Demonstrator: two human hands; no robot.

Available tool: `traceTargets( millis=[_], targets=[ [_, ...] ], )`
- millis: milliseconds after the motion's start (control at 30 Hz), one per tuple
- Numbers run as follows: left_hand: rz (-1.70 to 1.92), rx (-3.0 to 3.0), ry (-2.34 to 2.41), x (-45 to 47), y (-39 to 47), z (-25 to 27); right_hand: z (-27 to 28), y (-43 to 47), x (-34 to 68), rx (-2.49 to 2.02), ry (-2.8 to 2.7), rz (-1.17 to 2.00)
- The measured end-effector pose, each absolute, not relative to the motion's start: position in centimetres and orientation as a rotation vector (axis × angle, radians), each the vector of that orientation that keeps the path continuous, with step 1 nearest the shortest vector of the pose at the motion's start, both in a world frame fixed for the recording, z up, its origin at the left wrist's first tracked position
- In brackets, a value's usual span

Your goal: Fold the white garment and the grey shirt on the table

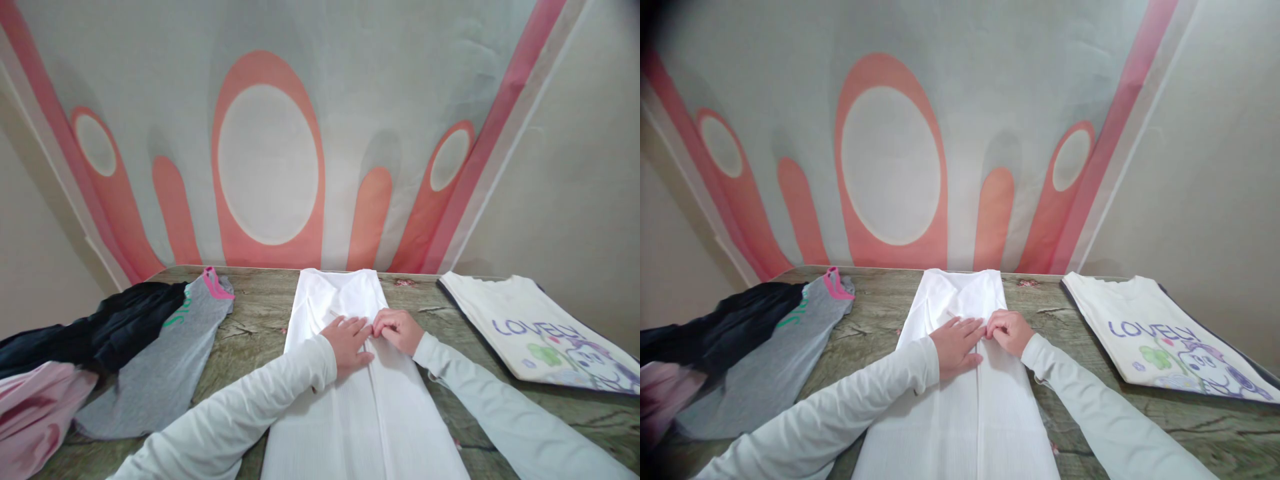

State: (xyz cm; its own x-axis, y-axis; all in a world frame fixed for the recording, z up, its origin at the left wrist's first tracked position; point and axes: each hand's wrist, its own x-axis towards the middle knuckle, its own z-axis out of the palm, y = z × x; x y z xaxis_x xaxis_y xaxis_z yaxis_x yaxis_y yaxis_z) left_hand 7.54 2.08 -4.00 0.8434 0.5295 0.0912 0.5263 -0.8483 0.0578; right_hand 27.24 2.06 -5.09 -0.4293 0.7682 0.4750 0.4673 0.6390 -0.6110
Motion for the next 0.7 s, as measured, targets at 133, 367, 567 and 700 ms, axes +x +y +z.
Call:
traceTargets(
  millis=[133,367,567,700],
  targets=[
    [0.203,2.963,0.859,7.3,2.1,-4.4,-5.0,2.2,27.4,-1.038,-2.026,0.519],
    [0.251,2.969,0.841,7.8,1.3,-3.8,-5.3,2.6,27.4,-1.061,-1.981,0.252],
    [0.251,2.985,0.877,8.3,0.7,-1.8,-6.7,3.0,27.0,-1.076,-2.281,0.114],
    [0.388,2.838,1.186,6.1,4.2,0.6,-7.0,3.0,26.9,-1.069,-2.259,0.089]
  ],
)
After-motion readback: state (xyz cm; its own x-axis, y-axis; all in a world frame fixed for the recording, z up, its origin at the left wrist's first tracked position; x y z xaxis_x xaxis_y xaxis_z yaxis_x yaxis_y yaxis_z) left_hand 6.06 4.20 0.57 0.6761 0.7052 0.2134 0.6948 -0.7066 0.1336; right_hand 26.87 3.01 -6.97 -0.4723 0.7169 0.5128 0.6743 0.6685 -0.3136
